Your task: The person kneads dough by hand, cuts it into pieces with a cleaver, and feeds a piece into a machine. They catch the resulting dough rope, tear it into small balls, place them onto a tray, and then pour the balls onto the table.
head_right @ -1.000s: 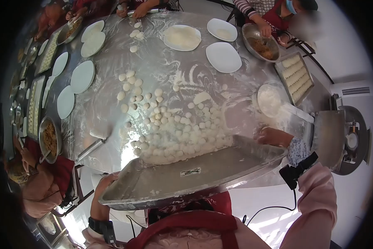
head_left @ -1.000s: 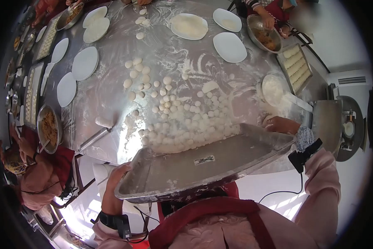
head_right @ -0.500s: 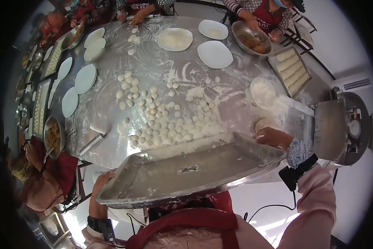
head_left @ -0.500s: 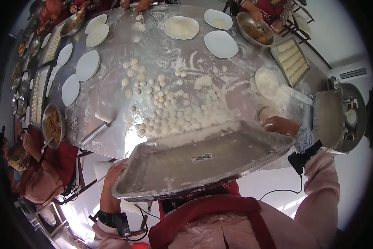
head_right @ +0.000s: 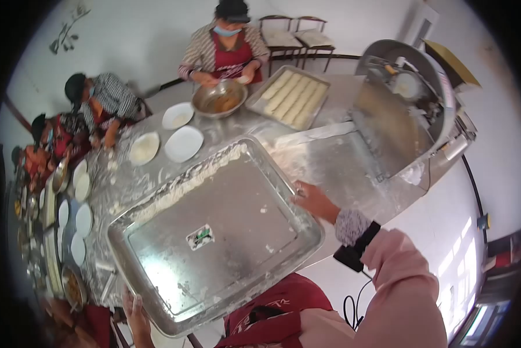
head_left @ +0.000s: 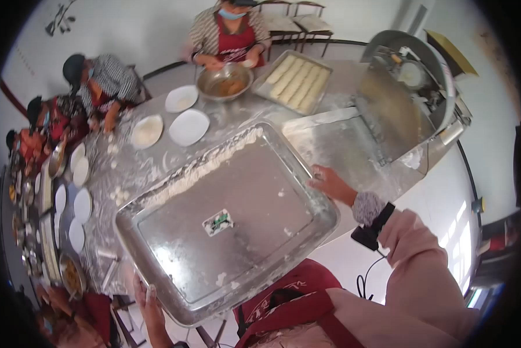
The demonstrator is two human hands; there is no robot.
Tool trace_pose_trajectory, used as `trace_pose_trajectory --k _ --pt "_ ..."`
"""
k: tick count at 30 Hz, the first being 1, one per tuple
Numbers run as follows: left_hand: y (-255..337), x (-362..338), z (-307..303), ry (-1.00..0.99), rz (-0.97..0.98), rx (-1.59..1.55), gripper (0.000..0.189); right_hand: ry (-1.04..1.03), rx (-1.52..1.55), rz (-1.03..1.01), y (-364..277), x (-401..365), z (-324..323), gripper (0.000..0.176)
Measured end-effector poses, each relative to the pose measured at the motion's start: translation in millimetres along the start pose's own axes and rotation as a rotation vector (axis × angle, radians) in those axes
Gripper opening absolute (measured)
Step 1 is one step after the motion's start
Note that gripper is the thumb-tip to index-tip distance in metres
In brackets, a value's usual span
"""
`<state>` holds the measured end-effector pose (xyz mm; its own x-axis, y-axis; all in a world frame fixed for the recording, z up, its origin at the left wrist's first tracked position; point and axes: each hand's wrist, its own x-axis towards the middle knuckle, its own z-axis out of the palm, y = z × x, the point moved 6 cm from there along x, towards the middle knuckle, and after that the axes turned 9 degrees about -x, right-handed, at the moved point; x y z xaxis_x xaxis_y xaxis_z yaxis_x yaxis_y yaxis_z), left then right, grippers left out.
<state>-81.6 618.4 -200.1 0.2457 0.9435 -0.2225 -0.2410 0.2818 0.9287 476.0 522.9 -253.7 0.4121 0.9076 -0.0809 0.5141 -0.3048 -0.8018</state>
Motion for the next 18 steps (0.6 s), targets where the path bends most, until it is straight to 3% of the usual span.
trace_pose_trajectory --k 1,2,3,4,9,11,13,14,15,16,17,18 --pt "5 0 22 -0.065 0.048 -0.003 0.062 0.096 0.127 -0.003 20 -16 -12 0.038" --pt "-2 10 33 -0.112 0.057 0.003 0.062 -0.003 0.150 0.170 13 -35 -24 0.031" --pt "-7 21 31 -0.030 0.148 0.181 0.060 0.034 0.164 0.181 31 -48 -24 0.031" --pt "-4 34 33 0.053 0.248 0.355 0.058 0.143 0.221 0.192 60 -55 -19 0.028" --pt "39 104 138 -0.112 0.333 0.435 0.050 0.484 0.499 0.274 84 -129 -37 0.025" --pt "57 121 190 -0.268 0.358 0.619 0.045 0.379 0.960 0.395 93 -152 -24 0.028" --pt "64 147 228 -0.346 0.414 0.676 0.044 0.155 1.022 0.580 110 -176 -3 0.037" --pt "69 151 253 -0.371 0.455 0.853 0.045 0.206 1.026 0.584 137 -186 11 0.037" --pt "73 153 281 -0.397 0.502 1.026 0.046 0.243 0.834 0.446 171 -192 28 0.040" --pt "75 143 311 -0.349 0.381 1.079 0.054 0.272 0.633 0.320 187 -199 29 0.043" --pt "63 147 330 -0.395 0.386 1.071 0.054 0.314 0.631 0.338 175 -209 13 0.043" --pt "69 140 347 -0.371 0.791 1.139 0.055 0.362 0.707 0.539 168 -220 6 0.047"
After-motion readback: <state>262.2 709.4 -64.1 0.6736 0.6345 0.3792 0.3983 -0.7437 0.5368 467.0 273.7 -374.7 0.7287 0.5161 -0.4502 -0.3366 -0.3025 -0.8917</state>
